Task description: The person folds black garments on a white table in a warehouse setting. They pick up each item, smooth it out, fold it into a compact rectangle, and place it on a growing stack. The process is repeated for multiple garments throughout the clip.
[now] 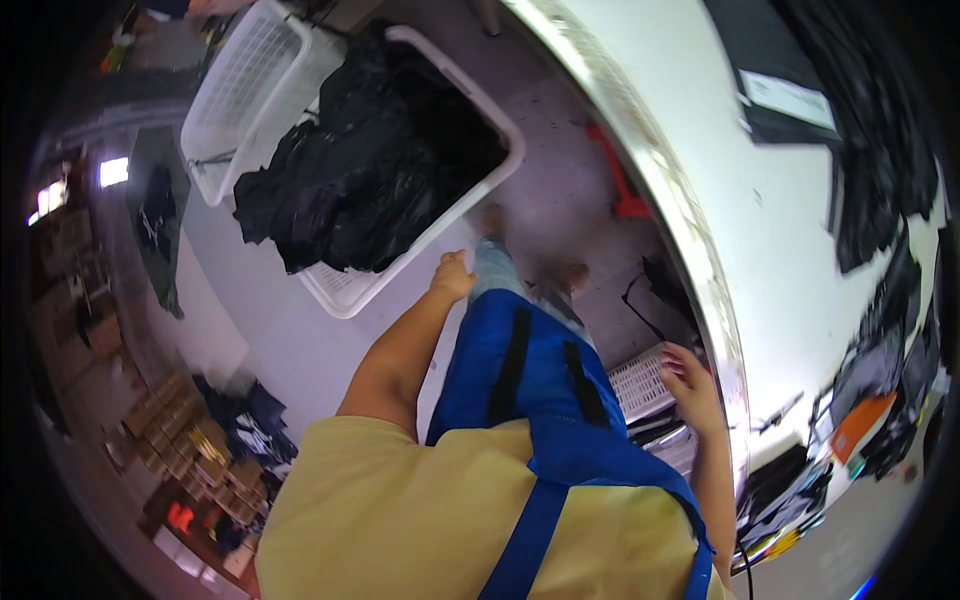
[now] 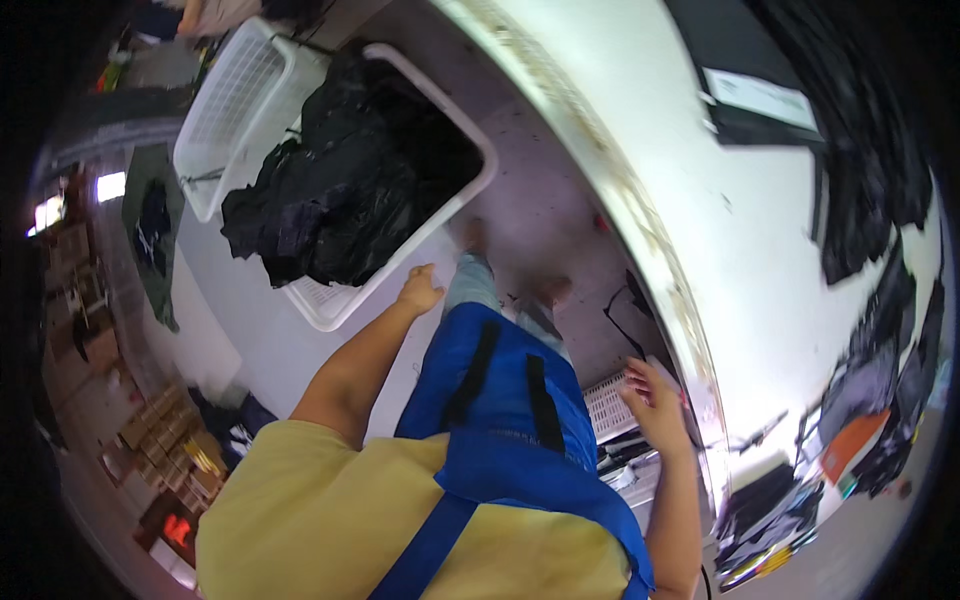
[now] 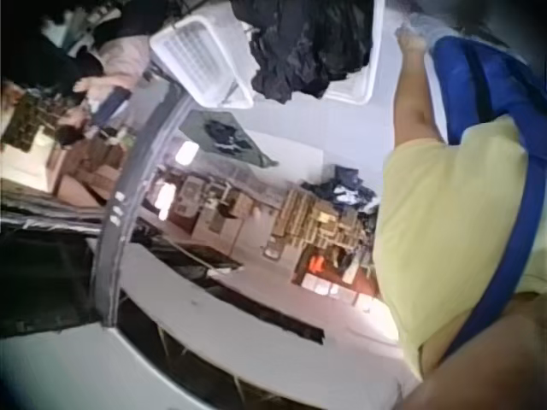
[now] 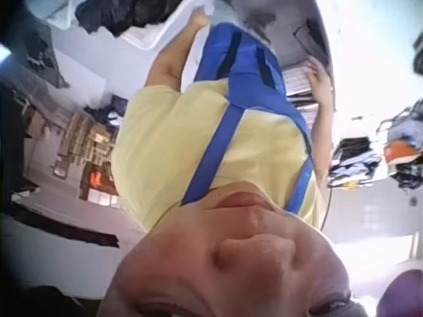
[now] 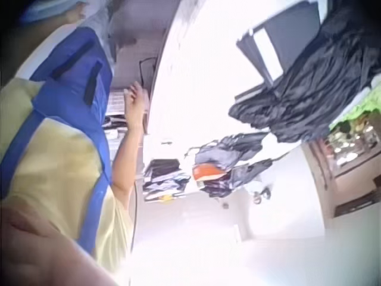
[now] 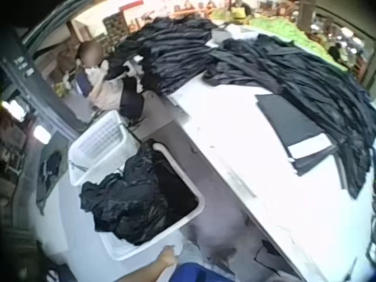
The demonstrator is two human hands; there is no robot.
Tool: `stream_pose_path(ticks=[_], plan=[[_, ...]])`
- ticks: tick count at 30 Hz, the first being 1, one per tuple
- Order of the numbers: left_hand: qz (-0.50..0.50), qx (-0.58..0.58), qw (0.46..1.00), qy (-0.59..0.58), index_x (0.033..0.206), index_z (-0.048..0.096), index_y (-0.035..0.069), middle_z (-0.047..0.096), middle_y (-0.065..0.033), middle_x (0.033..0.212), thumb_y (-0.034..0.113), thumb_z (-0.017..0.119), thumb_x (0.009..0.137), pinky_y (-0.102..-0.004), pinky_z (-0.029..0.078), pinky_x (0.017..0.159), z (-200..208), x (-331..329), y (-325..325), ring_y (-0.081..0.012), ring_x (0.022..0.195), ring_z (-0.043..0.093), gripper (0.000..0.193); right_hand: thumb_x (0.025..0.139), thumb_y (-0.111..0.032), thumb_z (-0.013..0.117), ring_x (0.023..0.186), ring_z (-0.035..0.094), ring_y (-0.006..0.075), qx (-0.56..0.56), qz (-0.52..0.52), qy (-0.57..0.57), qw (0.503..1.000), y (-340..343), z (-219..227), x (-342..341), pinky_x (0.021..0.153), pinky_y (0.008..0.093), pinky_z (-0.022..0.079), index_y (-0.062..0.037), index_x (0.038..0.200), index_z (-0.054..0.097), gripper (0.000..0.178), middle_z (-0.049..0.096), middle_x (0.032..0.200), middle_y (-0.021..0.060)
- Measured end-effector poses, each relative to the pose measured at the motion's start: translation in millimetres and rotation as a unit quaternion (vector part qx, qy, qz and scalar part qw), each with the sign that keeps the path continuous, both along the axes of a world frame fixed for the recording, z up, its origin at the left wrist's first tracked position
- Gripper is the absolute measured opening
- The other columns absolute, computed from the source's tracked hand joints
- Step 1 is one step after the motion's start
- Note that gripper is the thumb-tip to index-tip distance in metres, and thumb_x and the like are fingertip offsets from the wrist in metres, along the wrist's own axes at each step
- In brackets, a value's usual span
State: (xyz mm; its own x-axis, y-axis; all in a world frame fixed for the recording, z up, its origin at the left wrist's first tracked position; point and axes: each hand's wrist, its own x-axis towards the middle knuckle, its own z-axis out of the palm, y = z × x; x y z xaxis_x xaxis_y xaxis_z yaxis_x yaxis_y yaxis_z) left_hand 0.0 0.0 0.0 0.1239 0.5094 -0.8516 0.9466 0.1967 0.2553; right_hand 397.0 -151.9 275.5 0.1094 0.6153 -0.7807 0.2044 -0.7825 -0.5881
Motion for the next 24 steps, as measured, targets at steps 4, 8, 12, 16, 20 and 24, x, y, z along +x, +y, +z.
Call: stream_pose_path(ticks=[4,8,12,16,20,24], plan=[[0.035,0.116,0.986,0.113,0.141,0.033,0.018,0.015,-0.0177,0.151,0.024,0.073,0.076,-0.044,0.036,0.105,-32,-117,114,-0.0424,0.13,0.033,0.077,0.087,-0.012,0.057,0.098,0.059,0.0181,0.04,-0.129,0.057,0.989,114,-20,-45,0.089,0.0295,0.046,0.0019,0.127,0.049,0.042,0.061,0.111,0.0142],[-0.026,0.157,0.964,0.214,0.132,0.048,0.032,0.004,-0.0107,0.155,0.022,0.066,0.08,-0.049,0.036,0.103,-79,-154,227,-0.0366,0.138,0.019,0.056,0.088,-0.013,0.052,0.074,0.061,0.0137,0.097,-0.099,-0.034,0.99,189,-19,-55,0.069,0.0257,0.05,0.0029,0.12,0.052,0.035,0.064,0.099,0.0134],[-0.036,0.113,0.94,0.32,0.112,0.067,0.031,-0.001,-0.0074,0.157,0.025,0.054,0.086,-0.0532,0.027,0.106,-124,-225,330,-0.0377,0.143,0.002,0.029,0.094,-0.007,0.045,0.059,0.044,0.0017,0.213,-0.183,-0.224,0.933,221,-51,-55,0.048,0.0129,0.036,-0.0005,0.112,0.055,0.022,0.057,0.079,0.0024],[-0.177,0.074,0.913,0.36,0.12,0.059,0.017,0.03,-0.0128,0.146,0.019,0.053,0.085,-0.0569,0.026,0.105,-141,-253,354,-0.0347,0.136,0.026,0.036,0.096,-0.012,0.049,0.055,0.034,-0.0025,0.196,-0.292,-0.308,0.884,242,-61,-59,0.045,0.0115,0.024,-0.0044,0.108,0.058,0.017,0.047,0.071,-0.0056],[-0.019,0.165,0.974,0.154,0.098,0.05,0.001,0.064,-0.0198,0.1,0.01,0.065,0.072,-0.0449,0.047,0.088,-149,-248,307,-0.035,0.097,0.063,0.032,0.093,-0.011,0.051,0.058,0.039,0.0016,0.231,-0.249,-0.333,0.88,252,-57,-81,0.05,0.0154,0.031,-0.0036,0.103,0.058,0.014,0.049,0.075,-0.0022],[0.157,0.113,0.955,-0.225,0.091,0.046,0.006,0.051,-0.0091,0.084,0.007,0.062,0.069,-0.0322,0.044,0.073,-7,-146,243,-0.0205,0.082,0.052,0.027,0.084,-0.01,0.058,0.082,0.056,0.0168,0.231,-0.098,-0.193,0.948,244,-78,-163,0.078,0.0311,0.047,0.0001,0.096,0.061,0.016,0.06,0.089,0.0092]])
